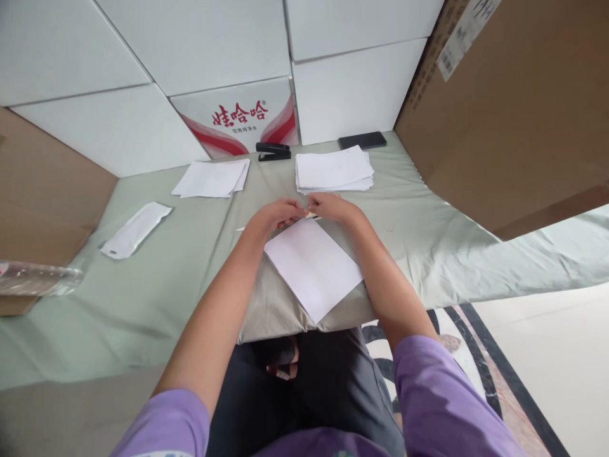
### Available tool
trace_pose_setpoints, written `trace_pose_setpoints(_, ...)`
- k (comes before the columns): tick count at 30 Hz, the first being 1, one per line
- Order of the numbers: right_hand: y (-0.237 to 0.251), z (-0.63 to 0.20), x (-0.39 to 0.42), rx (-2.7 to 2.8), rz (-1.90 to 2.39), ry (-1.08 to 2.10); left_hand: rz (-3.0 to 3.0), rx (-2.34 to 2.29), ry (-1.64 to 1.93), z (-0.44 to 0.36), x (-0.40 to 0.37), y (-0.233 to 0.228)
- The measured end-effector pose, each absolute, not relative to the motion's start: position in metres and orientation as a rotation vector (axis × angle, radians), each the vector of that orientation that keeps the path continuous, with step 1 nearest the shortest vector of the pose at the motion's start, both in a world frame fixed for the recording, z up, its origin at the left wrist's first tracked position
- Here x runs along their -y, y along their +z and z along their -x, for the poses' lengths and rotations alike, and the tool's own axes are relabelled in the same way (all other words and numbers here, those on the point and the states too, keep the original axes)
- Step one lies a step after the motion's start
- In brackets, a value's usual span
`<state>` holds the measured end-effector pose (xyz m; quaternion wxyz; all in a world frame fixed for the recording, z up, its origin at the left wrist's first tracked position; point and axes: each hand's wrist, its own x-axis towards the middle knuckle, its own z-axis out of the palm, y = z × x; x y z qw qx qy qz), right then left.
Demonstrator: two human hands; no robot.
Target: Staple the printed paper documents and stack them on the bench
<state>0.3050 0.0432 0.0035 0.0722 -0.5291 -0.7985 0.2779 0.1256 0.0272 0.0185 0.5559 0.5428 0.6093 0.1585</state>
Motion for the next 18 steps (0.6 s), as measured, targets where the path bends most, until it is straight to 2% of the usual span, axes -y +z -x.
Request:
trace_pose_setpoints(14,0.005,-0.296,-0.038,2.437,1.653,0.730,-1.180,-1.517,0.492,-0.137,-0.016,0.007)
trace_pose_setpoints(18,0.008,-0.286,-0.040,2.326,1.809,0.585,-1.182,-1.504,0.481,-0.134,-0.016,0.007)
